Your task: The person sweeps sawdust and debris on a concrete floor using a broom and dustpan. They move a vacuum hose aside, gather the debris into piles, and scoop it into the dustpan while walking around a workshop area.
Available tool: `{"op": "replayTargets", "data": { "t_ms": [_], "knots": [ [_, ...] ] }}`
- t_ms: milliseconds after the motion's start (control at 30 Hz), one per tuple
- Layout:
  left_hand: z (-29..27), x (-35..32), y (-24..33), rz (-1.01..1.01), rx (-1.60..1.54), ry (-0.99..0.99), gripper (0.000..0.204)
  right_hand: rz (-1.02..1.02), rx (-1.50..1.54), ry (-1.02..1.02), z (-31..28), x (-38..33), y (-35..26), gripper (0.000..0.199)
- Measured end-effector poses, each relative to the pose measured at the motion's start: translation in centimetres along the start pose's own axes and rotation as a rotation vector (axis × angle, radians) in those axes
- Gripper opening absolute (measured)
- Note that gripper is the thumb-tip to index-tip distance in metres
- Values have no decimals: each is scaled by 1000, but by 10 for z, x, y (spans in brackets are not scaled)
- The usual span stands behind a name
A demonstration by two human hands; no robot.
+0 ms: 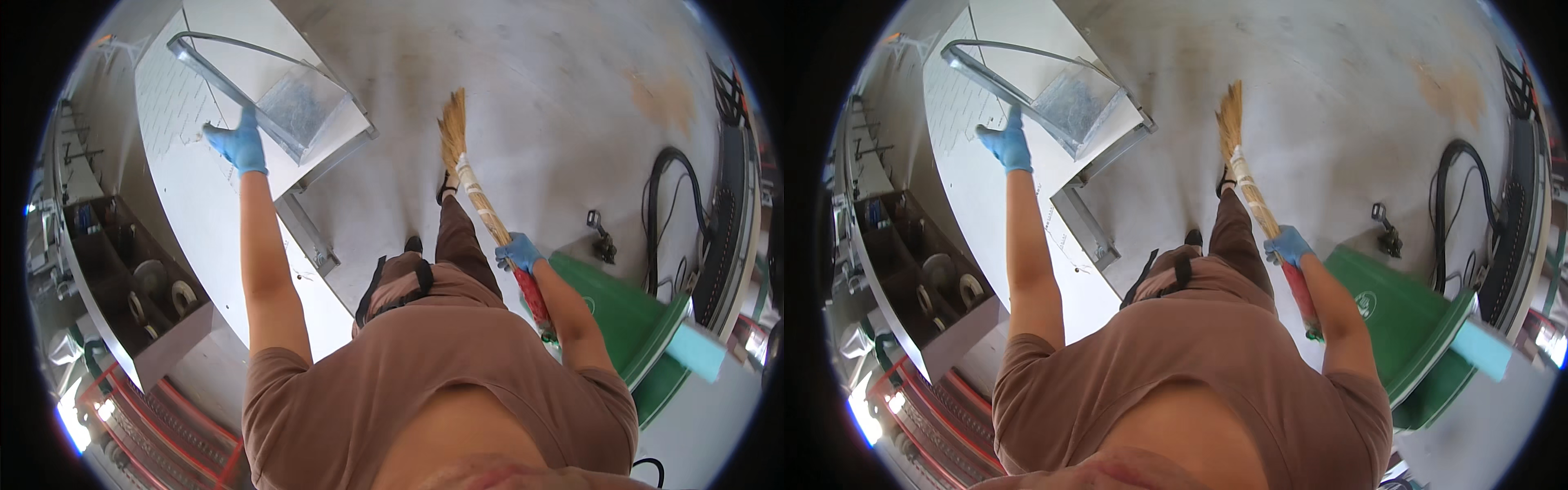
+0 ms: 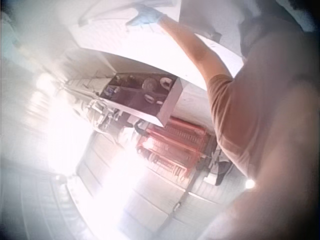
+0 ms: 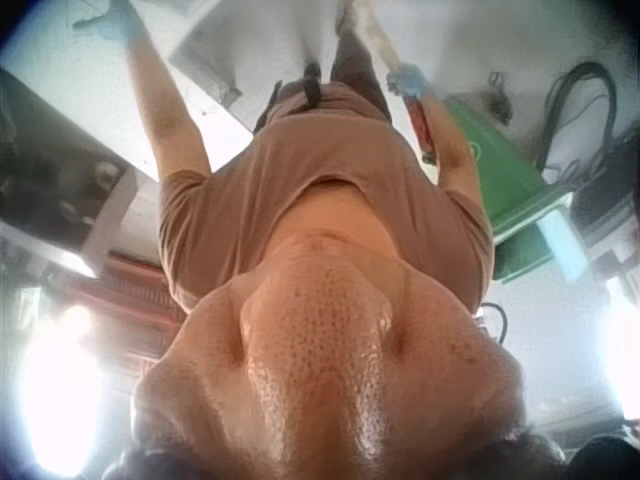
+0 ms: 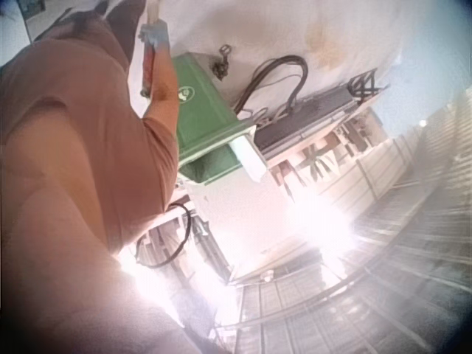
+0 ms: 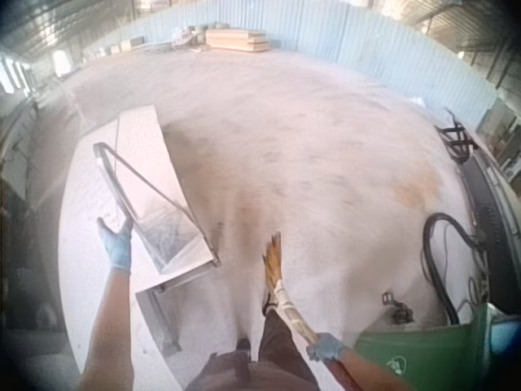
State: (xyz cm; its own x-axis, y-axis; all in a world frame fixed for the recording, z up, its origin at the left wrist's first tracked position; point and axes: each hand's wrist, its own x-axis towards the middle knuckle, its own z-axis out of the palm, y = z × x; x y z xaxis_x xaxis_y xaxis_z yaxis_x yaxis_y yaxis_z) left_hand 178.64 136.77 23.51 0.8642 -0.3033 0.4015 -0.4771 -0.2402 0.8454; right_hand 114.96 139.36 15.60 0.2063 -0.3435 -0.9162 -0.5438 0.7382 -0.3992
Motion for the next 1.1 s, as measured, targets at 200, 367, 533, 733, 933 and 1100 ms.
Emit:
{"op": "replayTargets", "data": {
  "t_ms": [200,367,533,733,933,1100],
  "knots": [
    [50,60,14,-210,-31,40,105,-75,-462,-44,-50,108,-152,27],
    [83,79,19,-249,-289,35,75,-74,-874,5,-79,150,-289,34],
    [105,89,-2,-507,-267,316,45,15,-853,-109,-103,199,-397,36],
    [127,97,-15,-494,-189,449,30,43,-961,61,-113,257,-499,32],
    [125,89,-17,-520,-63,569,26,44,-619,1,-114,290,-578,31],
    [117,82,-31,-512,10,598,24,-93,-562,-123,-98,369,-684,27]
  ]
}}
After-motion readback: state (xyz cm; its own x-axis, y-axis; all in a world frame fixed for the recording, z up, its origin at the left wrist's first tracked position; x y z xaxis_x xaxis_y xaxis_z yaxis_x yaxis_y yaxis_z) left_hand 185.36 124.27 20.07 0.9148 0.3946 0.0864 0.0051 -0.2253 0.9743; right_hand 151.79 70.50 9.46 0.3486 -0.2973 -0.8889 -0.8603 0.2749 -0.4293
